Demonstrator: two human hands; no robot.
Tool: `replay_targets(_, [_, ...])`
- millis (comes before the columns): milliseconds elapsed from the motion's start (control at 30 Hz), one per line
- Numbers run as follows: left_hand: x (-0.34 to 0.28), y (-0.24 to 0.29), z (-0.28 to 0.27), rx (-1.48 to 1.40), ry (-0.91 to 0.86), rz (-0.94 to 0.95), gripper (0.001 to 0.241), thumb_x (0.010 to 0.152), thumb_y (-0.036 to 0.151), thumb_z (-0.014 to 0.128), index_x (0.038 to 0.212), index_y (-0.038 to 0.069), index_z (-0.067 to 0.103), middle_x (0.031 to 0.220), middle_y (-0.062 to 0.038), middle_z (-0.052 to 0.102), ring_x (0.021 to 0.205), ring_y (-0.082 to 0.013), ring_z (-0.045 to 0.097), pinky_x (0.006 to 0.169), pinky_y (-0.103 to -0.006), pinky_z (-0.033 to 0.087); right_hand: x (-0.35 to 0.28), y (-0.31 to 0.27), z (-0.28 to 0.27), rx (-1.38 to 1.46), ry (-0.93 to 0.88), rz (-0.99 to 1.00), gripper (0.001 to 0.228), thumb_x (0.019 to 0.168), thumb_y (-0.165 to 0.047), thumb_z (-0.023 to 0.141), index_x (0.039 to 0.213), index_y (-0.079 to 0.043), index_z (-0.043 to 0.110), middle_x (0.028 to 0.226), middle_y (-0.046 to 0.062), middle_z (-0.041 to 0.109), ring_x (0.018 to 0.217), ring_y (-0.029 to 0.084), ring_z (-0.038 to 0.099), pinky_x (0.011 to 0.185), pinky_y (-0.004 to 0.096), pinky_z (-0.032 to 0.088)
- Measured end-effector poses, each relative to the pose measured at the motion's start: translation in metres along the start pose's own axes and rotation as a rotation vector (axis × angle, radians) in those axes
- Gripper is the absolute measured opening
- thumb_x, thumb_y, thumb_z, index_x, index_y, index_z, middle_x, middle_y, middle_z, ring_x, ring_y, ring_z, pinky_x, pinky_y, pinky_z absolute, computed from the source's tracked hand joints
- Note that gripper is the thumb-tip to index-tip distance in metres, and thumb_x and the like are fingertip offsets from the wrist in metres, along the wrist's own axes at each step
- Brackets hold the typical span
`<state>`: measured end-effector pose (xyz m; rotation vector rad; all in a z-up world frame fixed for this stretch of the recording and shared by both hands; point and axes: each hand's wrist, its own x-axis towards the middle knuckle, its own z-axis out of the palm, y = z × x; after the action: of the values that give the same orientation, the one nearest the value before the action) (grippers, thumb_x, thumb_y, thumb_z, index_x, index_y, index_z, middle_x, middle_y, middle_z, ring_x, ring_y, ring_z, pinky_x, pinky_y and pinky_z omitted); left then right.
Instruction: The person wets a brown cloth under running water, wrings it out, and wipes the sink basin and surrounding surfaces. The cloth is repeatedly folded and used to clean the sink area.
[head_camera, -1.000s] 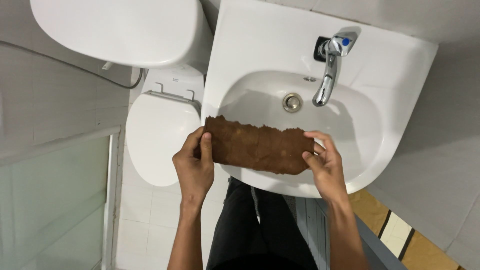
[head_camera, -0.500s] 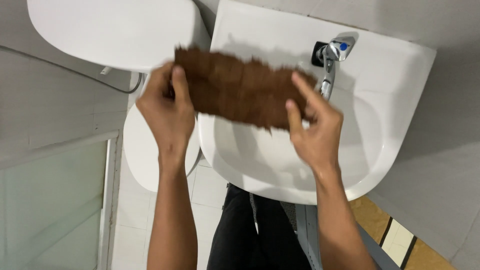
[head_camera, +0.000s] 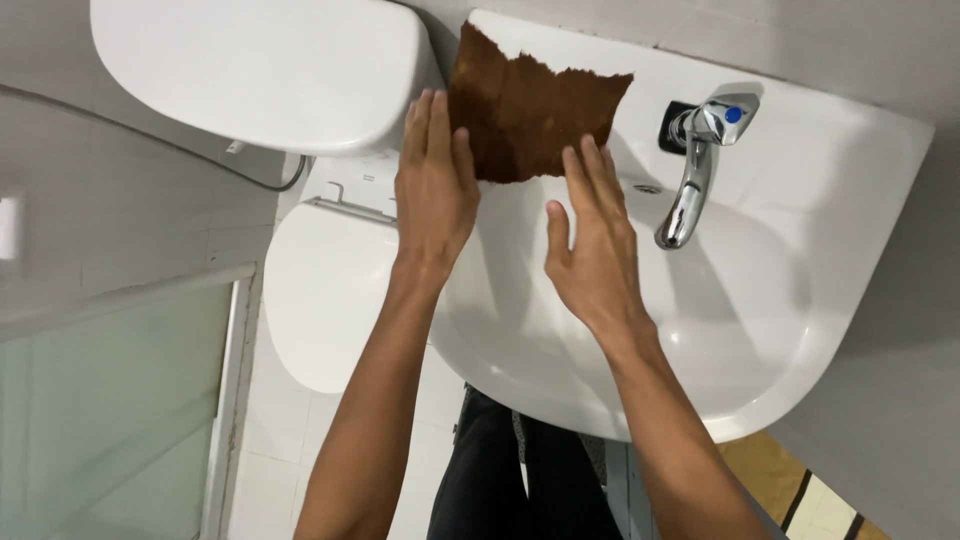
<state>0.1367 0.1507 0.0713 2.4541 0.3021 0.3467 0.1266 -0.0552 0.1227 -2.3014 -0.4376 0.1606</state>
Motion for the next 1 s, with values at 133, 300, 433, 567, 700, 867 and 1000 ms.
replay_targets(133, [0.039,-0.022,0.043,0.104,-0.01,0.061,0.055,0.127,0.025,0.043,0.172,-0.005,0.03,0.181,-0.03,0.033,0.171,-0.0514,0.03,0.143,-0.0591,0.032,0.034,0.013,0.026,-0.202,-0.051,-0.057,0.062,0.123,-0.013,0.051,0.177,0.004,0.026,0.187,0.023,0.015,0.174,0.044,0.006,0.142,0.066,0.013])
replay_targets(300, [0.052,-0.021,0.068,0.468,-0.197,0.059,0.073,0.13,0.048,0.027,0.181,0.001,0.006,0.191,-0.018,0.006,0.179,-0.0387,0.011,0.148,-0.0547,0.02,0.071,0.045,0.049,-0.341,-0.221,-0.147,0.066,0.127,-0.03,0.031,0.181,0.002,0.01,0.189,0.019,-0.001,0.174,0.041,-0.006,0.142,0.065,0.002])
replay_targets(433, [0.025,-0.018,0.061,0.534,-0.184,0.075,0.073,0.13,0.05,0.026,0.183,0.005,0.004,0.192,-0.014,0.002,0.181,-0.036,0.009,0.15,-0.0506,0.025,0.063,0.051,0.046,-0.449,-0.238,-0.196,0.069,0.127,-0.035,0.032,0.181,0.002,0.009,0.19,0.019,0.0,0.175,0.039,-0.004,0.144,0.06,0.003])
replay_targets(567, [0.01,0.002,0.04,0.584,-0.347,0.005,0.074,0.128,0.05,0.023,0.183,0.004,0.003,0.191,-0.017,-0.003,0.178,-0.0364,0.001,0.148,-0.0502,0.014,0.049,0.053,0.047,-0.449,-0.249,-0.219,0.07,0.125,-0.036,0.032,0.182,0.0,0.013,0.191,0.018,0.001,0.175,0.039,-0.004,0.142,0.059,-0.001])
replay_targets(700, [0.022,0.021,0.036,0.573,-0.472,-0.067,0.077,0.126,0.05,0.02,0.183,0.001,0.002,0.19,-0.022,-0.007,0.175,-0.0419,-0.007,0.143,-0.0547,0.001,0.055,0.06,0.043,-0.441,-0.297,-0.167,0.071,0.124,-0.037,0.031,0.183,-0.004,0.013,0.192,0.014,-0.002,0.175,0.036,-0.007,0.14,0.056,-0.006])
replay_targets(867, [0.047,0.031,0.072,0.708,-0.322,0.08,0.078,0.125,0.057,0.025,0.182,0.005,0.012,0.189,-0.018,0.005,0.176,-0.0368,0.004,0.145,-0.0539,0.006,0.072,0.054,0.025,-0.453,-0.3,-0.047,0.075,0.12,-0.048,0.006,0.181,-0.006,0.003,0.191,0.012,-0.004,0.175,0.031,-0.009,0.141,0.052,-0.007])
replay_targets(1000, [0.054,0.036,0.071,0.71,-0.276,0.237,0.075,0.126,0.057,0.021,0.184,0.009,0.022,0.188,-0.012,0.011,0.175,-0.033,0.01,0.146,-0.05,0.014,0.071,0.05,0.022,-0.453,-0.267,0.046,0.069,0.121,-0.034,0.015,0.181,-0.006,-0.001,0.191,0.013,-0.007,0.176,0.03,-0.011,0.143,0.05,-0.009])
